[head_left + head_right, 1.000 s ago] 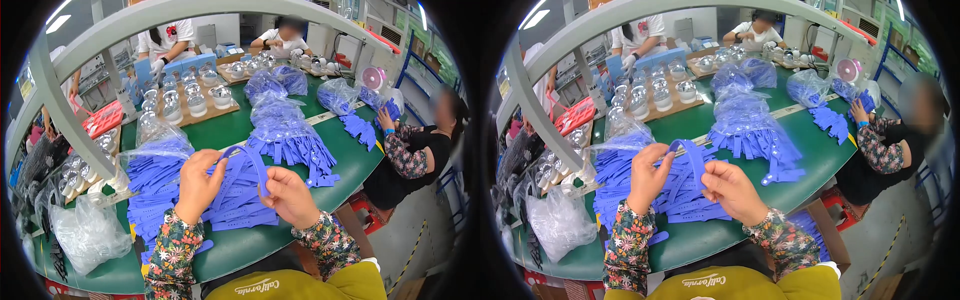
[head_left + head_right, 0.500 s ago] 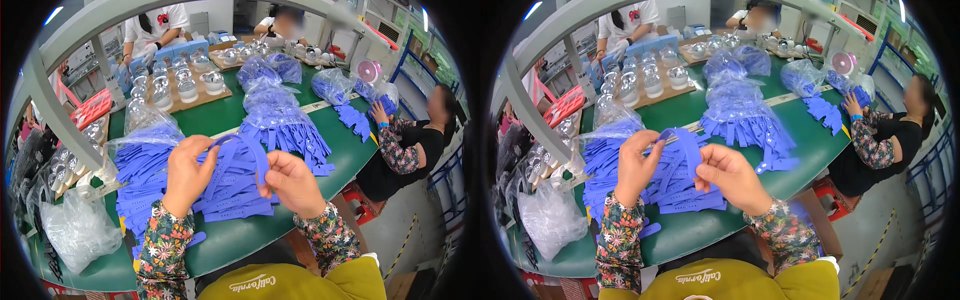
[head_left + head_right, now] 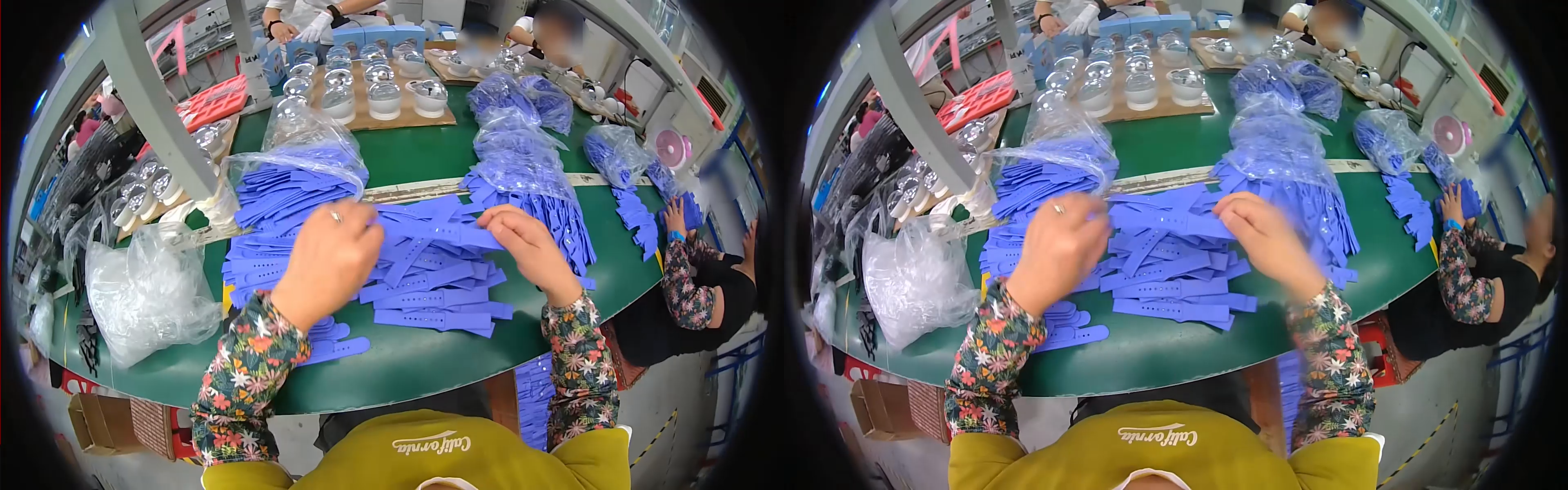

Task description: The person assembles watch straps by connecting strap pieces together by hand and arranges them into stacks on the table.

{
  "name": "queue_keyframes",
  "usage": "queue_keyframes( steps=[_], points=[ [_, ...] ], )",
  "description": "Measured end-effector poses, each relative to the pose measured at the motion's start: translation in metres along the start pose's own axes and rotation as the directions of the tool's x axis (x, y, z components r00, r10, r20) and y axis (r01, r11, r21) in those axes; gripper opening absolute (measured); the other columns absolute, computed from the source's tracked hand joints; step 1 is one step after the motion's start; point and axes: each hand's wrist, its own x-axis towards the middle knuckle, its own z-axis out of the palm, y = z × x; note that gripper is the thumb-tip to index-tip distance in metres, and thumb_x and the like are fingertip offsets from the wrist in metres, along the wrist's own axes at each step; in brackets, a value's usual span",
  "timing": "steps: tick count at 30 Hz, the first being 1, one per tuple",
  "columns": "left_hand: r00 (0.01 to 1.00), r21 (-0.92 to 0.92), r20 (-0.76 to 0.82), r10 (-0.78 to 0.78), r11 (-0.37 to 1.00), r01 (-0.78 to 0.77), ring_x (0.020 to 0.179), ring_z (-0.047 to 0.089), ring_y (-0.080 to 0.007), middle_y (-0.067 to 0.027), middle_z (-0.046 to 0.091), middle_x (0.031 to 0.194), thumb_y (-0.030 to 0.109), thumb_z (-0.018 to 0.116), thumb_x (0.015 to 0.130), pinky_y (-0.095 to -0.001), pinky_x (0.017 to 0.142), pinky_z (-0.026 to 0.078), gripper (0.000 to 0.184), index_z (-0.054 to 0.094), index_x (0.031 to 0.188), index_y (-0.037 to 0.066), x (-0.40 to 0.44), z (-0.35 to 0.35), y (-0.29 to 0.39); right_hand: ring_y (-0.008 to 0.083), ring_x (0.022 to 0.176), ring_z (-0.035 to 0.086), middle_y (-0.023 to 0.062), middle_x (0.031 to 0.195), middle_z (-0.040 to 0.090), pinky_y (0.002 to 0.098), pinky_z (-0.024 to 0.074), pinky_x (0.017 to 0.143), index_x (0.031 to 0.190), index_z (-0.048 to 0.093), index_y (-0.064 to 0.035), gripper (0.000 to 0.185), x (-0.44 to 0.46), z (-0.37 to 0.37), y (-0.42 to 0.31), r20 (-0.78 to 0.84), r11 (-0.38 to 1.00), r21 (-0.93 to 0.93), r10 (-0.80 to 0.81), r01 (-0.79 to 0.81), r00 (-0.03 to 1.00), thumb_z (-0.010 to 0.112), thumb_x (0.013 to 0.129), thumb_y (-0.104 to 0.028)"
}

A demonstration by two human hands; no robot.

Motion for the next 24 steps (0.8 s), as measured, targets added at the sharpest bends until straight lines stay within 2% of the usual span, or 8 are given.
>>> queue_keyframes(
  steps=[2, 4, 6, 10, 12, 14, 17, 24],
  points=[
    [1.000, 0.008, 0.024, 0.004, 1.000, -0.004, 0.087, 0.060, -0.0259, -0.0097, 0.060, 0.091, 0.008, 0.066, 0.070, -0.0395, 0.075, 0.048, 0.008, 0.060, 0.076, 0.006, -0.014, 0.004, 0.011, 0.0218, 0.104, 0.061, 0.0105, 0.114, 0.064, 0.0334, 0.0467, 0.091, 0.093, 0.064, 0.0018, 0.016, 0.009, 0.003, 0.013, 0.067, 0.964, -0.265, -0.004, 0.022, 0.998, 0.056, 0.097, -0.012],
    [0.953, -0.032, 0.293, -0.072, 0.996, 0.085, 0.097, 0.063, -0.0295, -0.0105, 0.064, 0.104, 0.008, 0.073, 0.075, -0.0412, 0.085, 0.049, 0.016, 0.065, 0.088, 0.004, -0.024, 0.006, 0.018, 0.0297, 0.111, 0.060, 0.0134, 0.121, 0.064, 0.0393, 0.0468, 0.096, 0.098, 0.065, -0.0001, 0.013, 0.019, 0.008, 0.019, 0.089, 0.883, -0.454, -0.089, 0.120, 0.992, 0.060, 0.094, -0.012],
    [0.939, -0.048, 0.329, -0.101, 0.991, 0.124, 0.101, 0.061, -0.0291, -0.0103, 0.064, 0.106, 0.010, 0.073, 0.077, -0.0414, 0.088, 0.048, 0.018, 0.065, 0.092, 0.004, -0.026, 0.006, 0.022, 0.0331, 0.119, 0.057, 0.0135, 0.126, 0.063, 0.0437, 0.0433, 0.104, 0.112, 0.065, -0.0033, 0.025, 0.026, 0.019, 0.015, 0.109, 0.674, -0.707, -0.193, 0.213, 0.975, 0.065, 0.092, -0.019],
    [0.933, -0.136, 0.335, -0.134, 0.973, 0.189, 0.110, 0.058, -0.0318, -0.0139, 0.061, 0.118, 0.027, 0.077, 0.077, -0.0445, 0.091, 0.046, 0.036, 0.063, 0.101, 0.005, -0.018, 0.001, 0.033, 0.0320, 0.126, 0.053, 0.0127, 0.130, 0.061, 0.0479, 0.0354, 0.112, 0.126, 0.062, -0.0075, 0.041, 0.040, 0.038, 0.012, 0.316, 0.660, -0.597, -0.327, 0.455, 0.890, 0.068, 0.090, -0.027],
    [0.943, -0.208, 0.309, -0.122, 0.959, 0.193, 0.113, 0.056, -0.0331, -0.0164, 0.058, 0.124, 0.034, 0.079, 0.076, -0.0452, 0.090, 0.045, 0.045, 0.062, 0.106, 0.005, -0.014, 0.004, 0.044, 0.0309, 0.130, 0.050, 0.0123, 0.132, 0.060, 0.0506, 0.0288, 0.116, 0.132, 0.060, -0.0097, 0.049, 0.040, 0.040, 0.002, 0.465, 0.663, -0.624, -0.110, 0.414, 0.878, 0.069, 0.089, -0.031],
    [0.945, -0.257, 0.323, -0.047, 0.957, 0.136, 0.123, 0.051, -0.0377, -0.0185, 0.051, 0.133, 0.040, 0.081, 0.073, -0.0490, 0.098, 0.044, 0.053, 0.060, 0.107, 0.005, -0.013, 0.011, 0.058, 0.0307, 0.123, 0.054, 0.0120, 0.125, 0.062, 0.0520, 0.0295, 0.115, 0.129, 0.063, -0.0099, 0.047, 0.036, 0.041, 0.006, 0.449, 0.659, -0.615, -0.159, 0.434, 0.879, 0.070, 0.088, -0.032],
    [0.931, -0.198, 0.358, -0.065, 0.970, 0.144, 0.123, 0.049, -0.0382, -0.0202, 0.050, 0.133, 0.040, 0.080, 0.074, -0.0481, 0.094, 0.045, 0.052, 0.059, 0.106, 0.006, -0.019, 0.031, 0.070, 0.0305, 0.105, 0.057, 0.0111, 0.106, 0.062, 0.0464, 0.0412, 0.100, 0.119, 0.069, -0.0083, 0.040, 0.030, 0.036, -0.009, 0.437, 0.638, -0.638, -0.161, 0.431, 0.885, 0.073, 0.083, -0.027],
    [0.926, -0.096, 0.369, -0.074, 0.988, 0.118, 0.113, 0.052, -0.0320, -0.0180, 0.054, 0.125, 0.043, 0.078, 0.076, -0.0397, 0.084, 0.045, 0.051, 0.058, 0.108, 0.009, -0.015, 0.042, 0.078, 0.0351, 0.105, 0.061, 0.0165, 0.113, 0.065, 0.0442, 0.0477, 0.092, 0.117, 0.067, -0.0020, 0.035, 0.056, 0.030, -0.003, 0.435, 0.677, -0.612, -0.145, 0.410, 0.889, 0.068, 0.087, -0.021]
  ],
)
